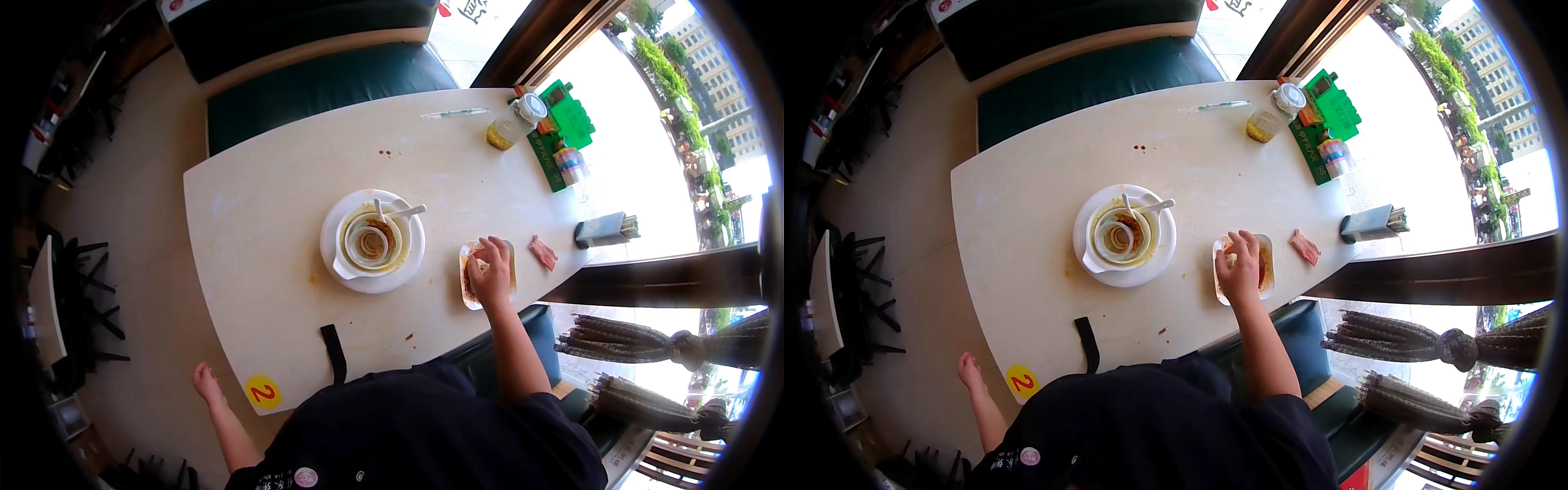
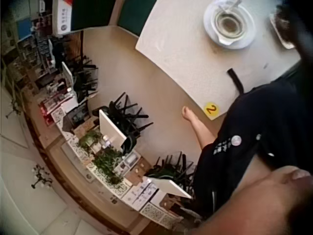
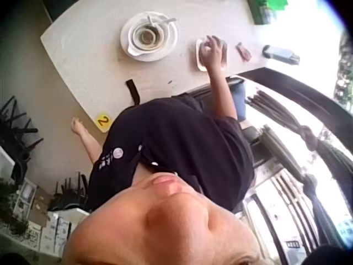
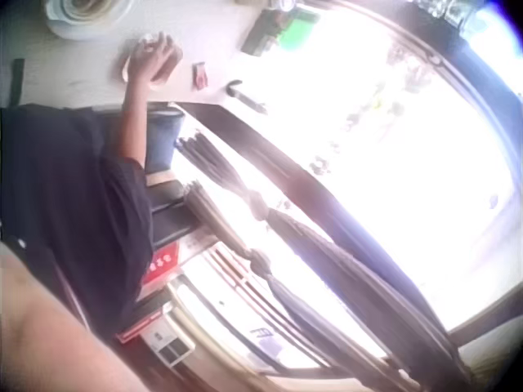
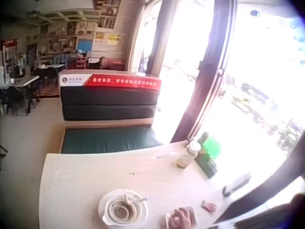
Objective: The person clears trash, cups, utensils, and bowls from a dining table, carries the stacked dishes into the kitchen, empties food waste into a trash bin and places the dishes in a sink, then picks up clean spoons and sets them on a counter.
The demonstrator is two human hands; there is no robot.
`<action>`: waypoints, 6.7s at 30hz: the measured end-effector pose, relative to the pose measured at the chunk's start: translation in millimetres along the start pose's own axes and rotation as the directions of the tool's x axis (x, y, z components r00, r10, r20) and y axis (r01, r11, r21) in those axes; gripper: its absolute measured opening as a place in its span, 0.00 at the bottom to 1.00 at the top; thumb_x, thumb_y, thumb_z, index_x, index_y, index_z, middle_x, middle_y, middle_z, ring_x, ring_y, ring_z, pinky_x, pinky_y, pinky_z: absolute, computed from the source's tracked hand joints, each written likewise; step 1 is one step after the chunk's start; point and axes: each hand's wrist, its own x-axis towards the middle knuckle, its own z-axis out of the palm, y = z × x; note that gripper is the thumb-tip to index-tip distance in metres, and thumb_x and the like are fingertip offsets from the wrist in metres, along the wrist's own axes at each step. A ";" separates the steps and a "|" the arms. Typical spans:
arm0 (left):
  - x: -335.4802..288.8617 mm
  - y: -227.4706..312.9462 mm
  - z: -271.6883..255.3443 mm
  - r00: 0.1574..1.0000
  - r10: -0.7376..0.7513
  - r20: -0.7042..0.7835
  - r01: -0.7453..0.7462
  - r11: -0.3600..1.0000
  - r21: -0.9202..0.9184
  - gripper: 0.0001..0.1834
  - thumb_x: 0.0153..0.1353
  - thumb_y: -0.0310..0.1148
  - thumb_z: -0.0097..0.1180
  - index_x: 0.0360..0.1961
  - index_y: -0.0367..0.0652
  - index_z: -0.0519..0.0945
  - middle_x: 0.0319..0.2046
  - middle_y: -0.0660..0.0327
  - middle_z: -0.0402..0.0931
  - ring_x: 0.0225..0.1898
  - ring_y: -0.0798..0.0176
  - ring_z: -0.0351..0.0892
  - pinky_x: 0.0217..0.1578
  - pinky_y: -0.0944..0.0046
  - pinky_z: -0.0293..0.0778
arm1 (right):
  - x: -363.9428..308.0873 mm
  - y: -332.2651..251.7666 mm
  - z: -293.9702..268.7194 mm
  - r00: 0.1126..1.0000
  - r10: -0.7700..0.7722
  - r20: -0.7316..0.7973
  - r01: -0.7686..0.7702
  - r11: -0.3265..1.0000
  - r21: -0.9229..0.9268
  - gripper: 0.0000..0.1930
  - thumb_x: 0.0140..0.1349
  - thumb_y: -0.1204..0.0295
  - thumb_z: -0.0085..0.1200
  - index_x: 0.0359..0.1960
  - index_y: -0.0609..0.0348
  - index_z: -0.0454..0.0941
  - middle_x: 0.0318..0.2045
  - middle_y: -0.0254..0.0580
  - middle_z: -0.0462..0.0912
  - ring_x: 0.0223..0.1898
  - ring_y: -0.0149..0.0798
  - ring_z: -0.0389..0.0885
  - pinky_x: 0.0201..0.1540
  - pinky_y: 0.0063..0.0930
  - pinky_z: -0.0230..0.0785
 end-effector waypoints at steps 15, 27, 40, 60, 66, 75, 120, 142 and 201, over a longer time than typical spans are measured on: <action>-367.7 81.3 138.5 0.577 -0.194 0.794 -0.045 0.962 0.268 0.14 0.61 0.34 0.47 0.47 0.40 0.71 0.43 0.60 0.72 0.44 0.66 0.71 0.44 0.70 0.66 | 287.7 67.0 165.7 0.948 0.072 0.309 -0.030 0.990 -0.138 0.26 0.53 0.75 0.41 0.57 0.58 0.61 0.62 0.54 0.51 0.56 0.58 0.60 0.57 0.40 0.57; -357.3 86.9 102.3 0.844 -0.287 0.452 -0.045 0.803 0.594 0.11 0.60 0.30 0.47 0.41 0.36 0.74 0.37 0.60 0.77 0.38 0.68 0.74 0.43 0.71 0.67 | 271.0 62.4 168.7 0.922 -0.385 0.029 0.345 0.856 0.385 0.05 0.50 0.83 0.49 0.28 0.61 0.72 0.34 0.49 0.73 0.37 0.53 0.73 0.37 0.39 0.67; -373.7 204.7 274.0 0.431 0.223 0.875 0.046 0.962 -0.268 0.19 0.66 0.41 0.37 0.42 0.34 0.70 0.40 0.50 0.74 0.36 0.61 0.76 0.38 0.66 0.71 | 23.1 -20.7 -29.1 0.613 -0.780 0.128 0.223 0.327 0.918 0.13 0.51 0.81 0.52 0.40 0.62 0.71 0.43 0.47 0.71 0.39 0.46 0.75 0.41 0.32 0.70; -412.8 172.4 271.7 0.563 0.089 0.822 0.111 0.977 -0.181 0.11 0.64 0.34 0.42 0.38 0.37 0.71 0.24 0.64 0.69 0.15 0.78 0.56 0.16 0.78 0.52 | 41.7 185.8 -57.2 0.984 0.085 0.154 -0.134 0.931 0.339 0.08 0.41 0.78 0.60 0.25 0.54 0.76 0.34 0.40 0.75 0.43 0.45 0.71 0.32 0.32 0.69; -454.4 192.9 295.3 0.097 0.133 0.986 0.118 0.982 -0.144 0.16 0.64 0.36 0.43 0.44 0.34 0.71 0.28 0.61 0.72 0.19 0.78 0.56 0.21 0.78 0.55 | 43.4 32.2 -95.1 0.790 -0.537 -0.295 0.612 0.668 0.424 0.14 0.29 0.77 0.65 0.23 0.48 0.78 0.34 0.39 0.73 0.44 0.49 0.69 0.37 0.33 0.69; -418.6 215.3 219.2 0.031 0.478 0.878 0.077 0.875 -0.479 0.11 0.57 0.27 0.54 0.41 0.34 0.73 0.31 0.60 0.77 0.32 0.71 0.76 0.36 0.71 0.71 | 29.0 -83.2 -86.0 0.616 -0.629 -0.473 0.784 0.547 0.293 0.26 0.39 0.78 0.65 0.43 0.50 0.71 0.48 0.49 0.66 0.48 0.52 0.69 0.46 0.39 0.68; -224.5 205.4 -1.6 0.212 0.618 0.757 0.152 0.744 -0.650 0.12 0.53 0.26 0.59 0.34 0.35 0.70 0.28 0.57 0.76 0.31 0.67 0.78 0.35 0.71 0.73 | -48.1 -383.0 -26.2 0.857 -0.275 0.435 -0.250 0.517 0.819 0.08 0.57 0.72 0.55 0.27 0.66 0.74 0.21 0.34 0.76 0.18 0.20 0.71 0.19 0.12 0.64; -210.1 206.2 22.7 0.134 0.537 0.833 0.293 0.781 -0.551 0.25 0.62 0.50 0.43 0.45 0.35 0.70 0.28 0.64 0.71 0.23 0.77 0.60 0.25 0.75 0.60 | -38.2 -372.7 -12.9 0.880 -0.177 0.441 -0.293 0.529 0.797 0.07 0.56 0.73 0.56 0.27 0.66 0.75 0.19 0.34 0.76 0.15 0.19 0.68 0.17 0.12 0.61; 97.4 -34.5 74.3 0.988 -0.121 0.097 0.107 0.985 0.138 0.18 0.47 0.40 0.51 0.34 0.37 0.78 0.31 0.47 0.78 0.37 0.49 0.78 0.37 0.59 0.71 | -145.8 -228.1 90.5 0.425 -0.069 0.902 -0.152 0.977 0.147 0.09 0.63 0.70 0.45 0.38 0.63 0.75 0.23 0.37 0.76 0.24 0.27 0.72 0.28 0.19 0.64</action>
